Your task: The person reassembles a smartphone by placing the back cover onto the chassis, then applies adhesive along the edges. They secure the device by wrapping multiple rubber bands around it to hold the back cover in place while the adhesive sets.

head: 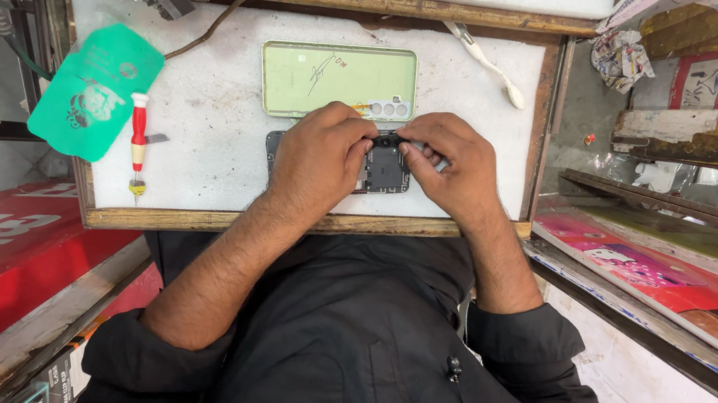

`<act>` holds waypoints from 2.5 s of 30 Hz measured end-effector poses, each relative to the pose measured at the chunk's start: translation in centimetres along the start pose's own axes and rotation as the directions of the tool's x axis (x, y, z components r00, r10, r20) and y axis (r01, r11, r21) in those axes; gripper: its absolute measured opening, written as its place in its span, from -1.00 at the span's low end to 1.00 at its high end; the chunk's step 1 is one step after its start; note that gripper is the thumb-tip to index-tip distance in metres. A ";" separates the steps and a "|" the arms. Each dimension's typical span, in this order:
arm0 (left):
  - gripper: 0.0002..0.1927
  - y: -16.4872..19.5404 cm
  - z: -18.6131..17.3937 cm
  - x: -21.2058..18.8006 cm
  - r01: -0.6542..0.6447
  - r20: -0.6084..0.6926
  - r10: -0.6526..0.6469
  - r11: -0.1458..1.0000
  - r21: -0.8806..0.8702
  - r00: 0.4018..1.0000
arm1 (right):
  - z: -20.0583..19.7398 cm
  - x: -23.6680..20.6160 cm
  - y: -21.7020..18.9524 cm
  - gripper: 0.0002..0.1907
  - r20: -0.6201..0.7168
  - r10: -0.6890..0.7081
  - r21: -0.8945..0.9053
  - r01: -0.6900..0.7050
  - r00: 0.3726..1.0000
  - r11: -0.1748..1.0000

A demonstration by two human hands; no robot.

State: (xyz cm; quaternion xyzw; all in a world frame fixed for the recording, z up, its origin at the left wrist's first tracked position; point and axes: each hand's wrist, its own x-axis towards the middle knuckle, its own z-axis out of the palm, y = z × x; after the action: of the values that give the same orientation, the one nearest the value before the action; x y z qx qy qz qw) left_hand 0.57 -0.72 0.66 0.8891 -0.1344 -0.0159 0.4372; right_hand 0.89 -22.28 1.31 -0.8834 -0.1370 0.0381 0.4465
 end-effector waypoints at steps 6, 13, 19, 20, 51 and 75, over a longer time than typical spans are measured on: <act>-0.87 -0.2 0.0 0.3 0.002 0.013 -0.002 1.000 -0.001 1.000 | 0.0 0.1 0.0 -0.82 -0.009 0.004 -0.005 -0.005 1.000 1.000; -0.84 -0.6 -0.2 0.2 0.008 -0.050 -0.010 0.999 -0.051 0.999 | 0.1 0.1 -0.2 -0.82 -0.019 0.021 -0.008 -0.021 1.000 1.000; -0.81 -0.6 -0.6 -0.7 0.038 -0.096 -0.052 0.990 -0.137 0.994 | 0.0 0.0 -0.2 -0.82 -0.040 0.010 0.004 -0.010 0.999 1.000; -0.82 -0.5 -0.6 -0.8 0.031 -0.086 -0.042 0.991 -0.128 0.995 | 0.0 0.0 -0.2 -0.82 -0.047 0.006 0.004 -0.006 0.999 1.000; -0.77 0.2 1.0 -1.0 -0.157 -0.044 0.166 0.974 0.163 0.985 | 0.3 -0.3 0.2 -0.75 -0.035 -0.092 -0.049 0.091 0.995 0.995; -0.83 0.0 0.7 -0.8 -0.107 -0.041 0.113 0.985 0.132 0.993 | 0.4 -0.3 0.3 -0.80 -0.040 -0.046 -0.057 0.044 0.998 0.997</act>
State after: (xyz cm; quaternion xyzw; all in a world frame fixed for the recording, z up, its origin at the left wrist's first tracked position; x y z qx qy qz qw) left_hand -0.26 -1.08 0.12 0.9070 -0.1734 0.0387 0.3819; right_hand 0.60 -22.20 0.78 -0.8930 -0.1486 0.0057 0.4249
